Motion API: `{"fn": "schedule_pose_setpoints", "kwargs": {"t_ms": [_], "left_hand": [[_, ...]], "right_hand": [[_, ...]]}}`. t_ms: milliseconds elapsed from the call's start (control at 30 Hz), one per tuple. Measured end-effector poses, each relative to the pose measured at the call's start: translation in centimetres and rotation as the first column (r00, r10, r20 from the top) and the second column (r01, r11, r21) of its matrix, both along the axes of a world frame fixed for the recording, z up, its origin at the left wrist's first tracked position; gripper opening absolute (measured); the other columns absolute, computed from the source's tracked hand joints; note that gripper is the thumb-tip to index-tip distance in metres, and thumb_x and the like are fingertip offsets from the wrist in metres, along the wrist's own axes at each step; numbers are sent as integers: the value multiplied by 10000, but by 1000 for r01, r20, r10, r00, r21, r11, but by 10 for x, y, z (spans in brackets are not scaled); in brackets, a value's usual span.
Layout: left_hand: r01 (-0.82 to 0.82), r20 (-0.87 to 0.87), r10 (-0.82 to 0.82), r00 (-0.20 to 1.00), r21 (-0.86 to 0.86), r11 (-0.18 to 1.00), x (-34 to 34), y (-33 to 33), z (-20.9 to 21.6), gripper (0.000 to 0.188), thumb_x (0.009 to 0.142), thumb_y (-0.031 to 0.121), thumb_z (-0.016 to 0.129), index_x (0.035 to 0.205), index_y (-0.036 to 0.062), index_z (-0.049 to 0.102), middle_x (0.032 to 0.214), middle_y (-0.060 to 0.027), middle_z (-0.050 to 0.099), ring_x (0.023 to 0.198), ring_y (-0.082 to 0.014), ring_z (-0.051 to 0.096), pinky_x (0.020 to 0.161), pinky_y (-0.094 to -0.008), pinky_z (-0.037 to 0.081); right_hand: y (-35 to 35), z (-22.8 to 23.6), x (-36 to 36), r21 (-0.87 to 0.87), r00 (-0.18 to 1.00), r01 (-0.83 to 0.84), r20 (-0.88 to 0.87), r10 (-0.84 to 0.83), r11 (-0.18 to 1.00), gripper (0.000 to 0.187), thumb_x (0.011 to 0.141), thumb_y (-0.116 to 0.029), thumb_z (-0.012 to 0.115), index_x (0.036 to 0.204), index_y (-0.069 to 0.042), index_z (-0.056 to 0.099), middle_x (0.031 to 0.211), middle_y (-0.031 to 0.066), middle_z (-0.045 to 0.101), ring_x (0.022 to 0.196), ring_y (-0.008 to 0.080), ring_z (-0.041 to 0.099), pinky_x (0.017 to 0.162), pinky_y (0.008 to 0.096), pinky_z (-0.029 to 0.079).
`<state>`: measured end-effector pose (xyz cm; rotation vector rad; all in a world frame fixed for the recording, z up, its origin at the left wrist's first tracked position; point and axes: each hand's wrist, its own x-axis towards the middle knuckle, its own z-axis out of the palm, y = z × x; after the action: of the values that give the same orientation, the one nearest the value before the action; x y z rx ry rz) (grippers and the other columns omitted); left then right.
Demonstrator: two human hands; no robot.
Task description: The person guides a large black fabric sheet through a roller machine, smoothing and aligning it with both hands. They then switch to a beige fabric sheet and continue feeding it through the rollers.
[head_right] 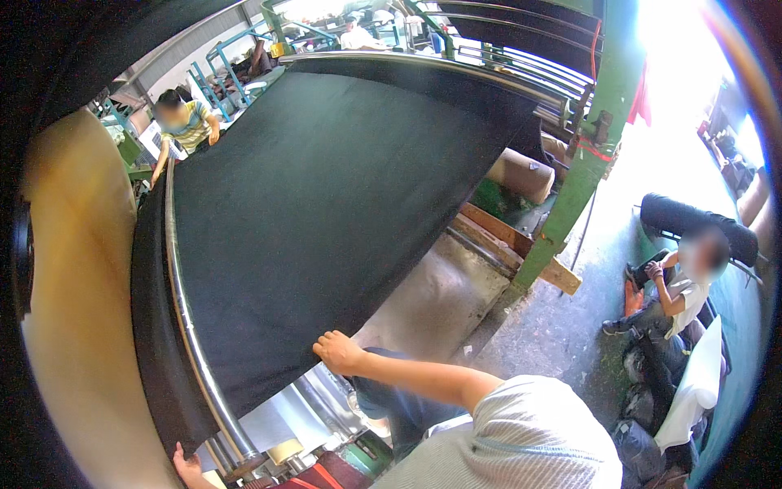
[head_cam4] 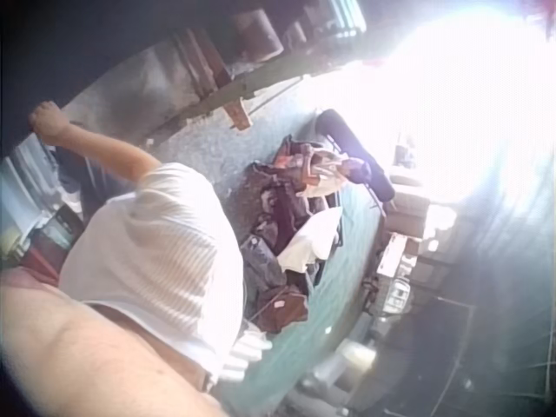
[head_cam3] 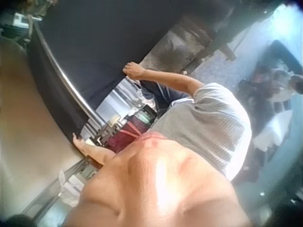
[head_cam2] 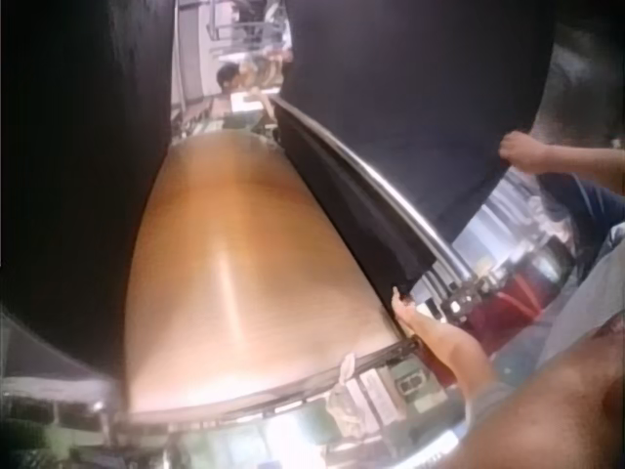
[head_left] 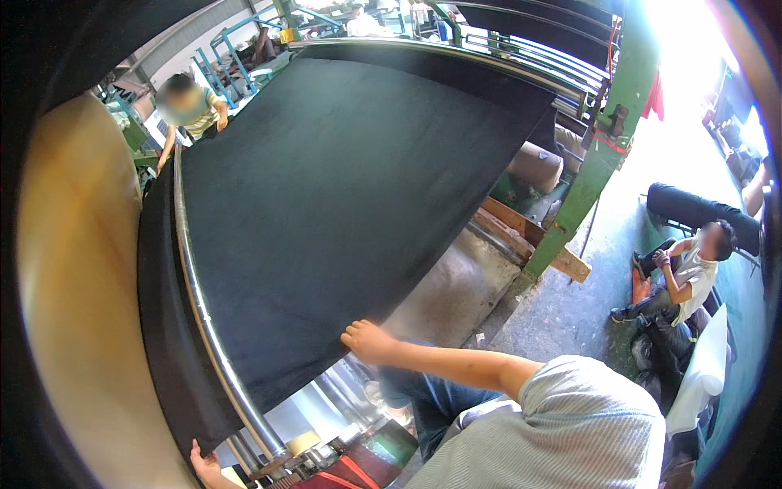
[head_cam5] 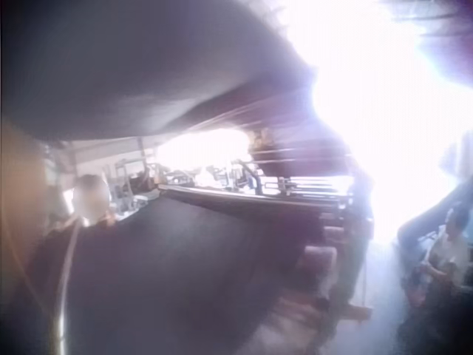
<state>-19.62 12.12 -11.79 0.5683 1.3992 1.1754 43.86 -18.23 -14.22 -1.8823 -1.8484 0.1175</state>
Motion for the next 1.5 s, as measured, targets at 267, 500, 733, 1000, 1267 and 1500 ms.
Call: {"fn": "schedule_pose_setpoints", "kwargs": {"t_ms": [267, 500, 733, 1000, 1267, 1500], "left_hand": [[-131, -63, 133, 989, 44, 990, -48, -3, 12, 319, 800, 244, 523, 1092, 284, 648, 865, -45, 608, 630, -159, 528, 528, -261, 477], [-1, -62, -2, 998, -59, 998, 31, -18, 30, 327, 731, 250, 564, 1040, 276, 668, 833, -11, 561, 653, -133, 490, 524, -242, 456], [-329, -133, 330, 935, 34, 944, -25, -3, 7, 371, 731, 281, 452, 1049, 304, 642, 857, 15, 583, 493, -133, 397, 460, -263, 401], [-108, 9, 108, 994, -60, 992, 44, -15, 22, 355, 688, 237, 532, 1008, 260, 682, 828, 16, 599, 601, -123, 466, 494, -263, 415], [-95, -470, 339, 815, 469, 878, -40, -19, -13, 248, 727, 217, 568, 959, 159, 634, 807, -20, 582, 561, -147, 452, 448, -253, 375], [-2, -24, 1, 1000, -38, 999, 75, -23, 27, 197, 758, 111, 529, 877, 194, 662, 847, -38, 620, 666, -226, 572, 497, -321, 464]], "right_hand": [[11, 7, 24, 304, 999, -35, 14, 32, 952, 81, 774, -111, 522, 844, -70, 519, 888, 104, 501, 898, 252, 508, 784, 368, 406], [-3, 12, 99, 204, 859, 469, 124, -497, 860, 64, 751, -94, 540, 812, -78, 553, 863, 103, 541, 877, 249, 523, 765, 361, 399], [-13, -2, 58, 117, 961, 225, 135, -240, 967, 53, 765, -130, 530, 774, -84, 556, 802, 80, 562, 839, 232, 535, 751, 350, 396], [-15, -9, 16, 68, 992, 75, 93, -82, 995, 82, 791, -139, 520, 807, -66, 555, 807, 91, 564, 836, 237, 552, 751, 354, 399], [4, 6, -30, 88, 997, -51, 55, 47, 995, 58, 793, -117, 512, 811, -68, 537, 821, 95, 566, 849, 242, 558, 766, 360, 414], [13, 10, -37, 12, 991, -133, 25, 133, 991, 127, 764, -109, 525, 863, -34, 551, 899, 145, 565, 901, 293, 545, 806, 415, 424]]}}
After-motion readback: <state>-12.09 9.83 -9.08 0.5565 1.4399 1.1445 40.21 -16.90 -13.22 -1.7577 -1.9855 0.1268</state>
